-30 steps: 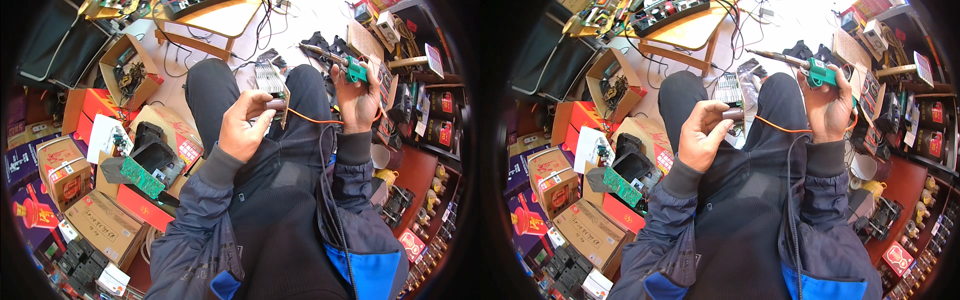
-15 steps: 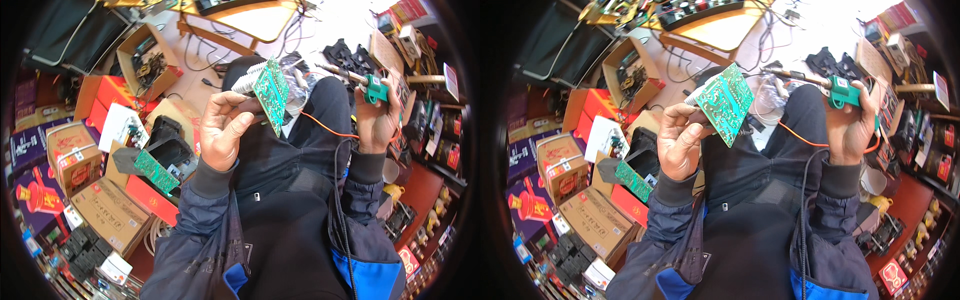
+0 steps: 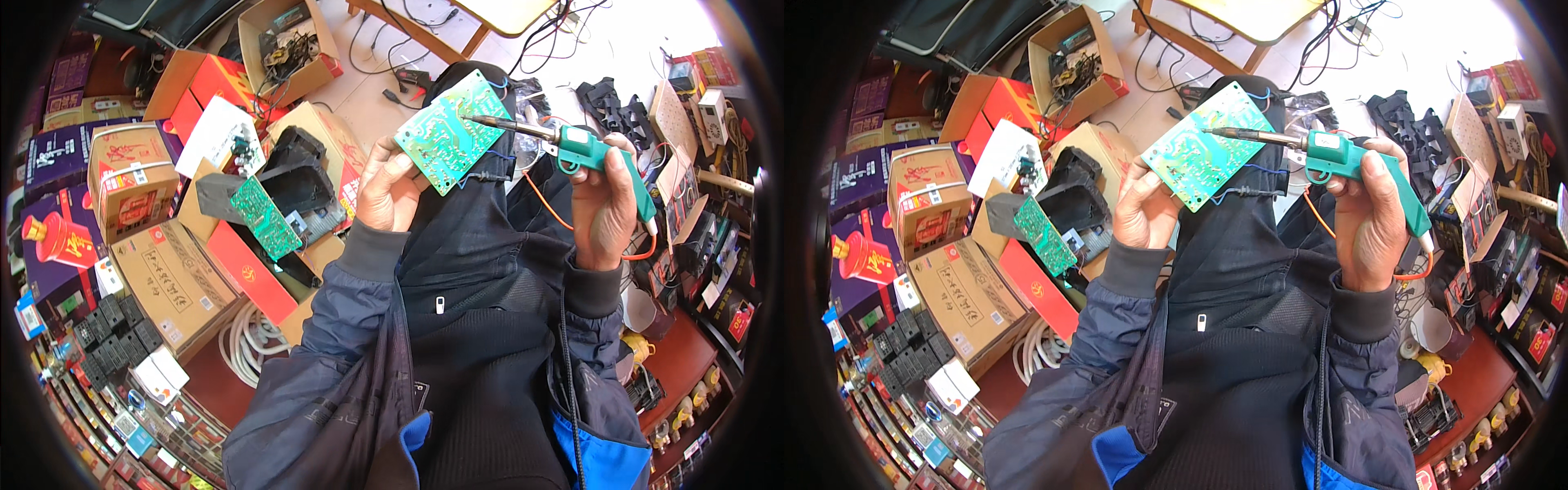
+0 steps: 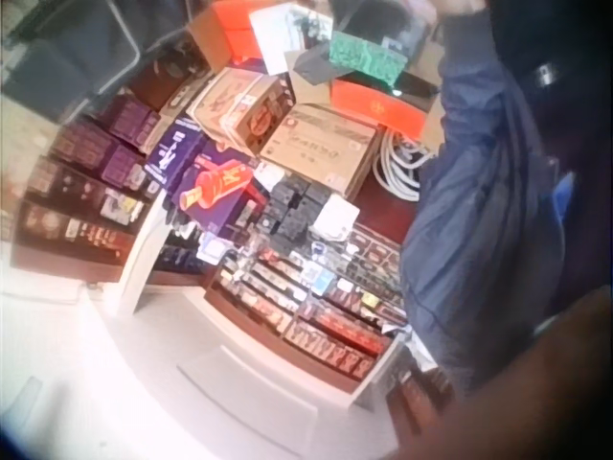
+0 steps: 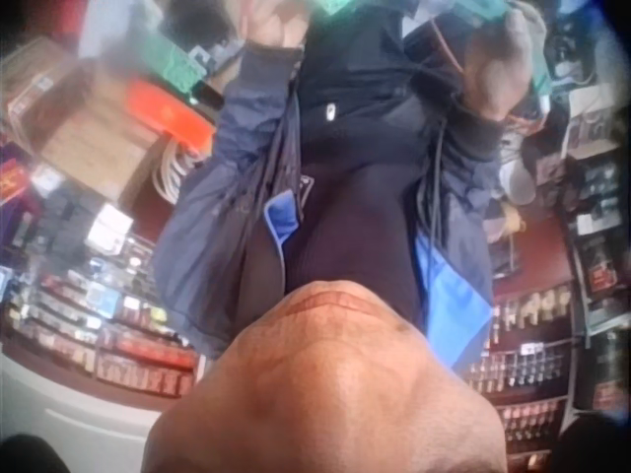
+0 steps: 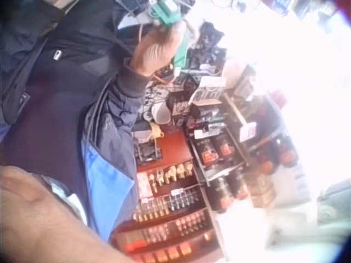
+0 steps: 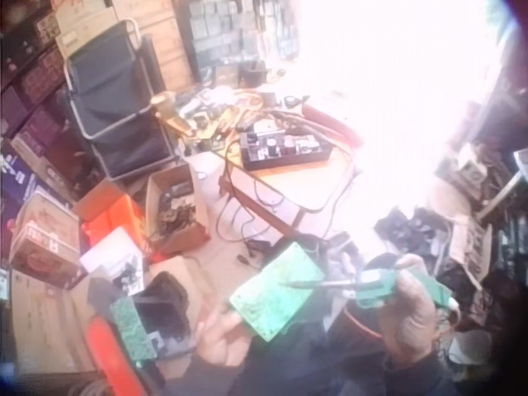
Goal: The person sits on the floor and uses a soldering iron to work on a green circuit board, applying heat to specific points and handling small components. They flip the board over, continue soldering, and place the board on a nearby table.
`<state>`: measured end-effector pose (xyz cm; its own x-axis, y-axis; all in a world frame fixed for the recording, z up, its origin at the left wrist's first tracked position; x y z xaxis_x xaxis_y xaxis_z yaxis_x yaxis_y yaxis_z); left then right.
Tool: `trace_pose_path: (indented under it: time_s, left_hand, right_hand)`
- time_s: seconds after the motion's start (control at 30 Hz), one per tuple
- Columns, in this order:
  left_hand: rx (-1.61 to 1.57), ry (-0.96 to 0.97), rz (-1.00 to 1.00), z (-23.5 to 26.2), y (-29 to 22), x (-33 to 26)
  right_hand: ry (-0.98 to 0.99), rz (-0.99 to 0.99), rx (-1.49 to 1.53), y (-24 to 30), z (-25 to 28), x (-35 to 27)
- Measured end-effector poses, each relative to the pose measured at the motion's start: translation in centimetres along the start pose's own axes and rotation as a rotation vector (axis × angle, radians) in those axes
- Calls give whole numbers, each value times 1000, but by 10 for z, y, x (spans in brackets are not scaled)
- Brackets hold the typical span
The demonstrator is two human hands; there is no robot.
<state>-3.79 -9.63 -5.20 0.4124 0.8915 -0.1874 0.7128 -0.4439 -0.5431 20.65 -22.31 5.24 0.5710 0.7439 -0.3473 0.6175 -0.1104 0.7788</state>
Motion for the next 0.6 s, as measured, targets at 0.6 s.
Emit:
trace_pose_path:
  time_s: [0.6]
  left_hand:
    - [89,117,24,15,3,1]
  right_hand:
    - [76,-225,17,-54,13,1]
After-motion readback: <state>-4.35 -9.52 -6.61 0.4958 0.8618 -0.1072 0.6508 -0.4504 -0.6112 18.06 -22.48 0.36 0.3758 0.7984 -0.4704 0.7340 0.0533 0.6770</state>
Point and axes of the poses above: each hand's wrist, its own x-axis towards the middle knuckle, its own z-axis out of the back of the hand, y = z × x, the point moved 8 cm from there along x, towards the middle knuckle, and after that the axes turned 13 degrees about -z, right-handed, at the moved point
